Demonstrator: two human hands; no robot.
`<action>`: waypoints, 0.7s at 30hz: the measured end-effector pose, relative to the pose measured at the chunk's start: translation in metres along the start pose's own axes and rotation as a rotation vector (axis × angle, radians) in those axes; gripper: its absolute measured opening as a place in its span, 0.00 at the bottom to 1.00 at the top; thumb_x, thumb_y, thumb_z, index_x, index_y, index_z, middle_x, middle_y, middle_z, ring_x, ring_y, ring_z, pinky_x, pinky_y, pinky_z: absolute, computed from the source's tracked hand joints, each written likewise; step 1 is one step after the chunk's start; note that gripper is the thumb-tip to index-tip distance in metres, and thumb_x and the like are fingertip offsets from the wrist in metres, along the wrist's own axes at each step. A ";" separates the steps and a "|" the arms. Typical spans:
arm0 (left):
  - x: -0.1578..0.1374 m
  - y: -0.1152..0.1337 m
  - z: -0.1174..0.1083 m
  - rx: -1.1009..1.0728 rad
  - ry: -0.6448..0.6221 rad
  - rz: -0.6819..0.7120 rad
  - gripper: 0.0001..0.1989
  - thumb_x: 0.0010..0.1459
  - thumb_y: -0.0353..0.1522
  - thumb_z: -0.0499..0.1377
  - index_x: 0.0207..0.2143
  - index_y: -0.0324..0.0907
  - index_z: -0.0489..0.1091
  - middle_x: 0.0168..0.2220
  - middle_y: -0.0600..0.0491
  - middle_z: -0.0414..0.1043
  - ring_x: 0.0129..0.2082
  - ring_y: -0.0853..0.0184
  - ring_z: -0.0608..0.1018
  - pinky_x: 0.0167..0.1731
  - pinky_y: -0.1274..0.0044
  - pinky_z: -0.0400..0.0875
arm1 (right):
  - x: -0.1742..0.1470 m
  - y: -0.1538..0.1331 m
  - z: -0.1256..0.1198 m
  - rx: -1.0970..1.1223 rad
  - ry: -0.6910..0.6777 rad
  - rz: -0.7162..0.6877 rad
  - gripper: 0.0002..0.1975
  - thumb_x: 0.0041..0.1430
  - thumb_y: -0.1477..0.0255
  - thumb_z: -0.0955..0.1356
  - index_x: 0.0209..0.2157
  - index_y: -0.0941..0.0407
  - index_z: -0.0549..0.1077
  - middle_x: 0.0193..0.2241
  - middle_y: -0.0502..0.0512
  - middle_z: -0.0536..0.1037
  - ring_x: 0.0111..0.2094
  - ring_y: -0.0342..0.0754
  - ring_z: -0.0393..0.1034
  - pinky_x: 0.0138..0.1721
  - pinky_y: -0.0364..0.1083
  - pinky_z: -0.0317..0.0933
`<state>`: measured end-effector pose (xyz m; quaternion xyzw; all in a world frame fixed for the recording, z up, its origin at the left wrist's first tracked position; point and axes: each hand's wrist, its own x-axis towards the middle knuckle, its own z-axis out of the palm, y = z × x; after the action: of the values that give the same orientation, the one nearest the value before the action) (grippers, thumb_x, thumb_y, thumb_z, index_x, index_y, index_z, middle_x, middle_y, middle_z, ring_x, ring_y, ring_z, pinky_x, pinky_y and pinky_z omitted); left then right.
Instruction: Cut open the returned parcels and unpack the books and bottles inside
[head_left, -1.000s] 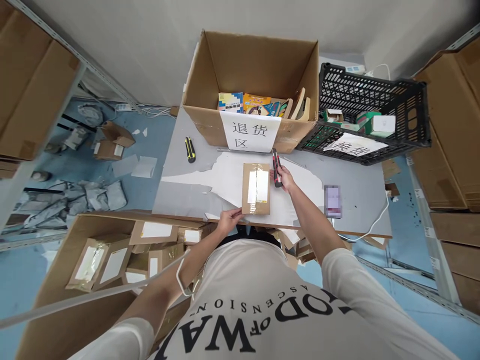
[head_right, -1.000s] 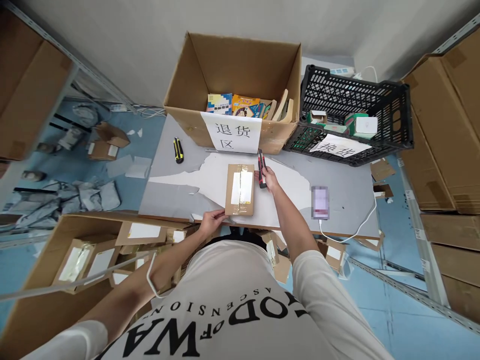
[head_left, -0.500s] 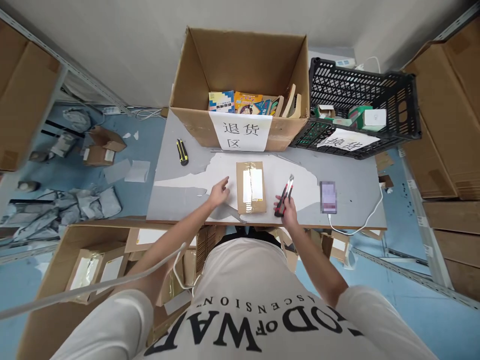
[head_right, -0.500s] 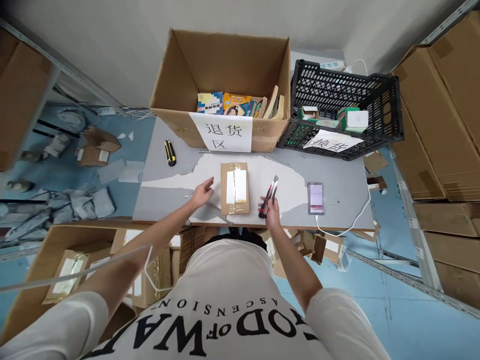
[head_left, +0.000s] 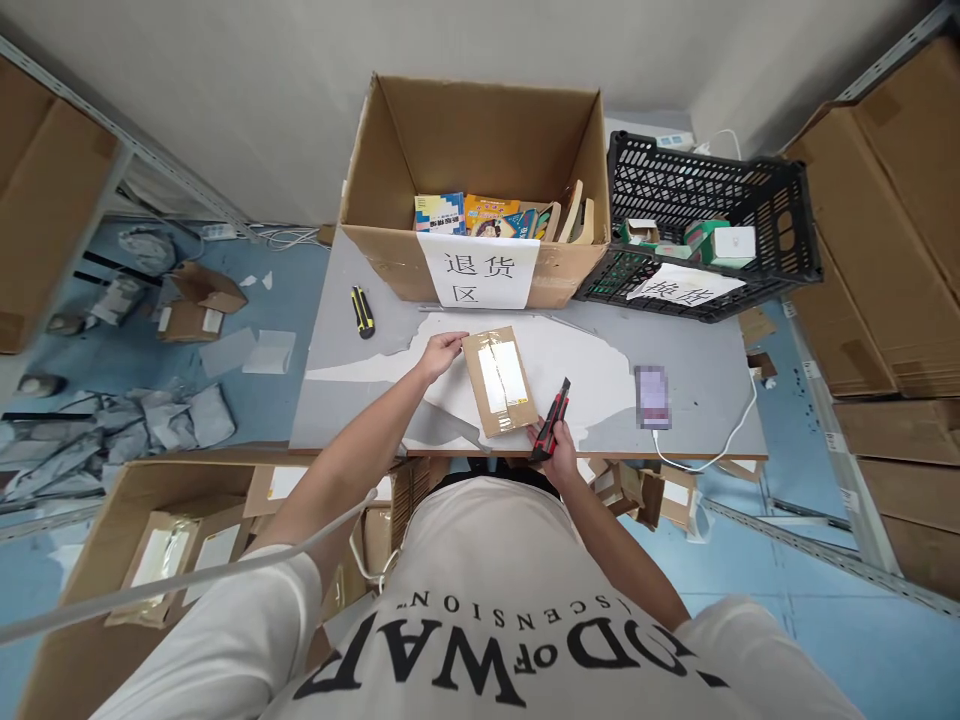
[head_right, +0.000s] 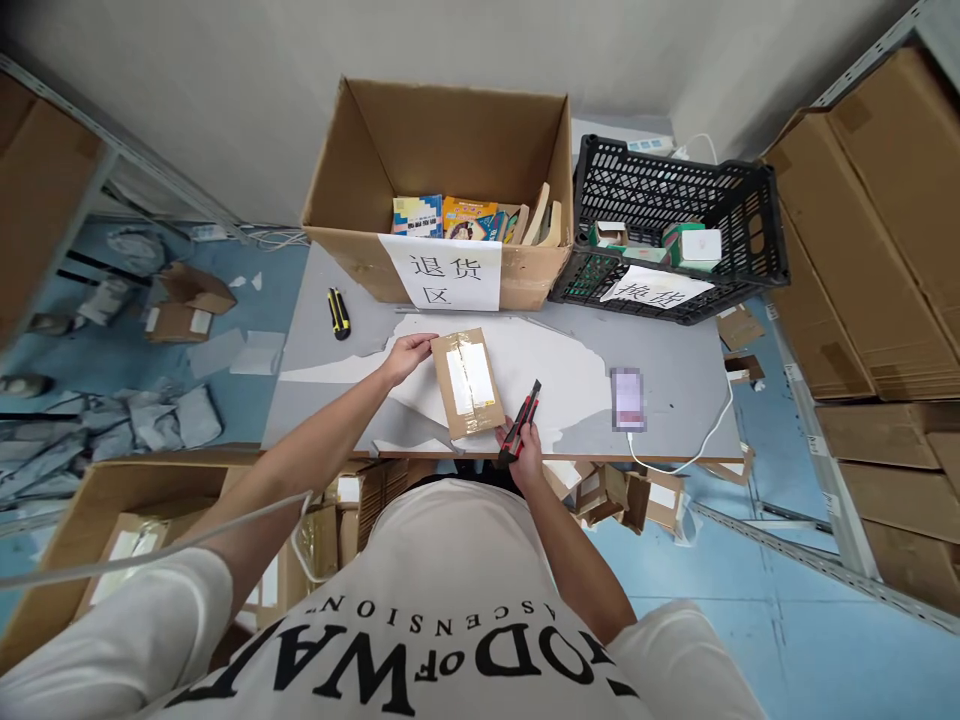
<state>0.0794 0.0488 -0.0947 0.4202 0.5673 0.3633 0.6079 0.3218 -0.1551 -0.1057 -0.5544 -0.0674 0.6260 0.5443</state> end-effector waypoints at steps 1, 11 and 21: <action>-0.006 -0.001 -0.005 0.026 0.015 0.025 0.24 0.46 0.43 0.65 0.43 0.36 0.77 0.44 0.44 0.78 0.47 0.59 0.77 0.53 0.65 0.68 | 0.004 -0.008 -0.001 -0.006 0.001 -0.008 0.24 0.51 0.52 0.69 0.45 0.47 0.62 0.41 0.52 0.80 0.39 0.51 0.77 0.38 0.54 0.73; -0.103 -0.048 -0.025 0.118 0.167 0.082 0.35 0.44 0.53 0.65 0.47 0.37 0.76 0.47 0.44 0.77 0.46 0.53 0.78 0.52 0.61 0.70 | 0.082 -0.109 0.025 -0.253 -0.148 -0.003 0.12 0.56 0.61 0.70 0.34 0.52 0.65 0.29 0.47 0.78 0.26 0.42 0.74 0.31 0.45 0.73; -0.124 -0.059 -0.017 0.149 0.220 0.065 0.34 0.45 0.51 0.64 0.47 0.33 0.75 0.48 0.40 0.76 0.49 0.52 0.78 0.53 0.63 0.70 | 0.094 -0.110 0.034 -0.351 -0.191 -0.073 0.16 0.55 0.57 0.69 0.37 0.52 0.65 0.32 0.50 0.79 0.27 0.43 0.74 0.29 0.44 0.71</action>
<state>0.0487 -0.0857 -0.1018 0.4401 0.6419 0.3836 0.4971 0.3823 -0.0227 -0.0752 -0.5762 -0.2469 0.6341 0.4528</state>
